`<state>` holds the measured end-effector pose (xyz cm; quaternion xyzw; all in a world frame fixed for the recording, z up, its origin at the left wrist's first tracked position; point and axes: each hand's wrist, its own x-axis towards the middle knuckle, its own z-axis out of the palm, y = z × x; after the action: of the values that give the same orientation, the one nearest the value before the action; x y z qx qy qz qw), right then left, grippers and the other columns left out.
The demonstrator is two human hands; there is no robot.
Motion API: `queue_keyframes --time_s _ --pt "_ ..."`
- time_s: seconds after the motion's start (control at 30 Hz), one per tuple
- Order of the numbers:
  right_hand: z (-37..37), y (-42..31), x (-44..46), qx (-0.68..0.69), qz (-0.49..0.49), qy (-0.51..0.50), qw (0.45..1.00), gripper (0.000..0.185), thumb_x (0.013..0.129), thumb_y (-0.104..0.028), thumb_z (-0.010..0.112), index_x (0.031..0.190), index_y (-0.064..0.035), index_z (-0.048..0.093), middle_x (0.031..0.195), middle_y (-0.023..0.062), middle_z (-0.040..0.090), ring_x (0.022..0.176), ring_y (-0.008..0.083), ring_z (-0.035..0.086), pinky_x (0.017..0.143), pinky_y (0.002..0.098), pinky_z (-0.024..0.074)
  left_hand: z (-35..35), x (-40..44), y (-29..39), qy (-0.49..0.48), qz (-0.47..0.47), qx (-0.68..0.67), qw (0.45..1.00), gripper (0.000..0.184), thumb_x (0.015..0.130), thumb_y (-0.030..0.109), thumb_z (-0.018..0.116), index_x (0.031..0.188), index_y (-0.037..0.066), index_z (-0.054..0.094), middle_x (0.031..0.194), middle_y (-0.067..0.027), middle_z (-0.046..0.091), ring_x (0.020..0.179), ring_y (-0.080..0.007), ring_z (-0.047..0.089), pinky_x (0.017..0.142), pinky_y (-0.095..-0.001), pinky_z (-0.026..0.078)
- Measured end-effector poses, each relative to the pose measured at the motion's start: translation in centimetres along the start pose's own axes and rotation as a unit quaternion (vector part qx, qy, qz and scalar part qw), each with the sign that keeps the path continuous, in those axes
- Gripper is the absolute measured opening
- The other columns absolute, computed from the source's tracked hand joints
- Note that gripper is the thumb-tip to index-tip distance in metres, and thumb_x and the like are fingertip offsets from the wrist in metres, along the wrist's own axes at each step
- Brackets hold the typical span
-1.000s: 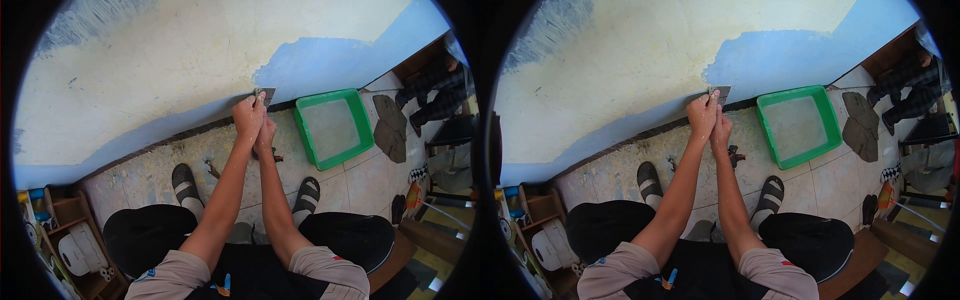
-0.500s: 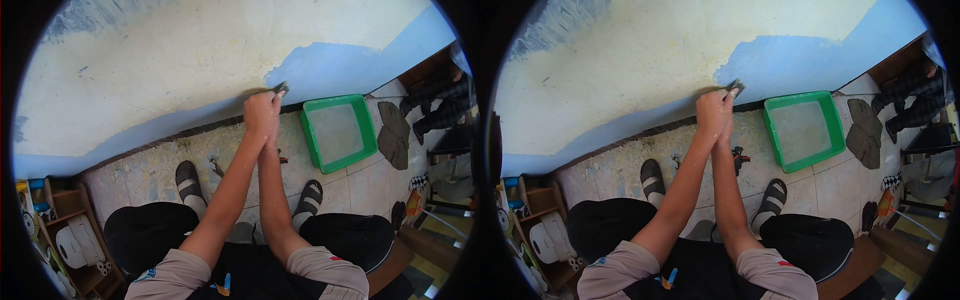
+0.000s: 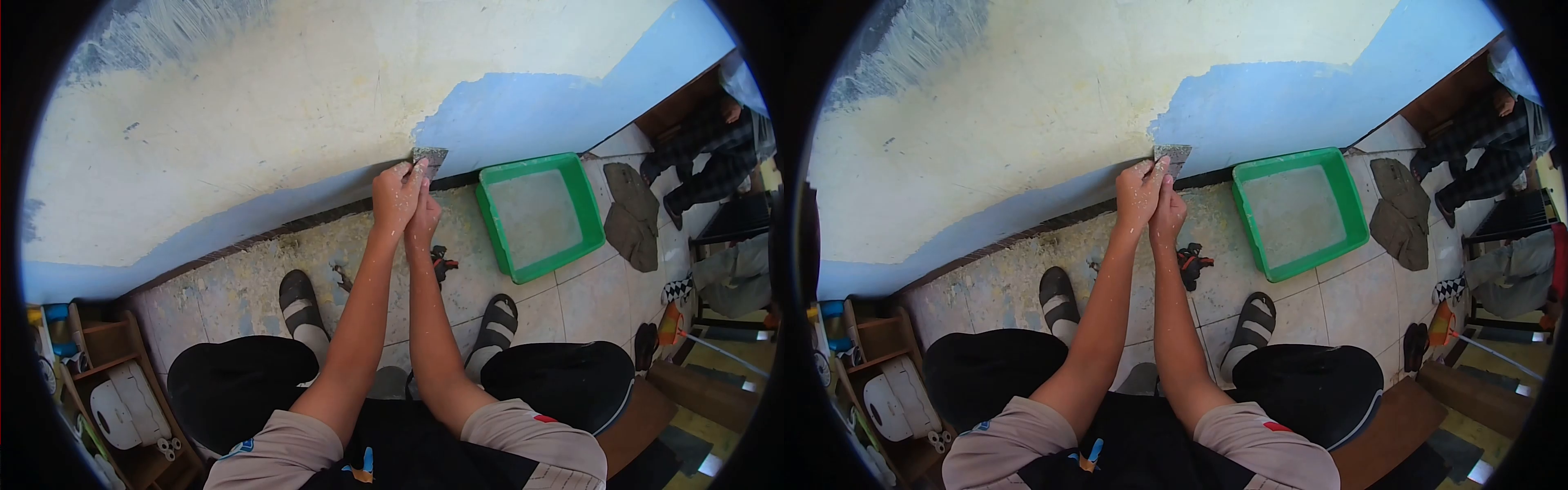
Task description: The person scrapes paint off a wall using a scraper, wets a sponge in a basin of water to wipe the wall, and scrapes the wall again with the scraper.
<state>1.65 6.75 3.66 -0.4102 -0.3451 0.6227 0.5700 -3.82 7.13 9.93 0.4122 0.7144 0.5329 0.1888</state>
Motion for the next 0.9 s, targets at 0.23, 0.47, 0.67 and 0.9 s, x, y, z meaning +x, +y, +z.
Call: queue_keyframes --time_s 0.23,0.47,0.67,0.9 --pt "-1.4 0.1 1.0 -0.093 -0.081 0.025 0.992 0.049 0.103 -0.031 0.054 0.067 0.0008 0.059 0.059 -0.0046 0.048 0.057 0.0049 0.039 0.050 0.0265 0.0302 1.7 -0.1 -1.0 -0.003 -0.012 -0.076 0.997 0.037 0.094 0.029 0.065 0.084 -0.007 0.065 0.064 -0.0216 0.059 0.057 -0.0113 0.048 0.055 -0.0367 0.045" --pt "-2.7 -0.9 2.9 -0.179 -0.115 0.022 0.977 0.049 0.100 -0.029 0.058 0.064 0.0041 0.054 0.054 -0.0011 0.037 0.056 0.0075 0.030 0.048 0.0305 0.0258 2.5 0.5 -0.8 -0.005 -0.014 -0.143 0.990 0.033 0.096 0.025 0.063 0.090 -0.006 0.068 0.063 -0.0092 0.059 0.063 -0.0073 0.044 0.057 -0.0314 0.043" --pt "-2.8 -3.3 3.1 -0.232 -0.130 0.013 0.964 0.044 0.098 -0.028 0.060 0.072 0.0067 0.060 0.054 0.0038 0.041 0.056 0.0078 0.035 0.048 0.0316 0.0321 3.7 0.6 -0.8 0.021 -0.003 -0.191 0.981 0.035 0.097 0.026 0.062 0.086 -0.007 0.068 0.066 -0.0009 0.059 0.067 -0.0057 0.045 0.059 -0.0277 0.042" --pt "-3.3 -2.2 2.1 -0.229 -0.145 0.027 0.962 0.040 0.097 -0.028 0.062 0.079 0.0068 0.067 0.054 0.0076 0.049 0.056 0.0075 0.042 0.051 0.0316 0.0388 3.3 -0.5 -0.4 0.031 -0.047 -0.165 0.985 0.042 0.096 0.029 0.063 0.074 -0.006 0.062 0.057 -0.0030 0.051 0.059 -0.0075 0.038 0.051 -0.0324 0.035"
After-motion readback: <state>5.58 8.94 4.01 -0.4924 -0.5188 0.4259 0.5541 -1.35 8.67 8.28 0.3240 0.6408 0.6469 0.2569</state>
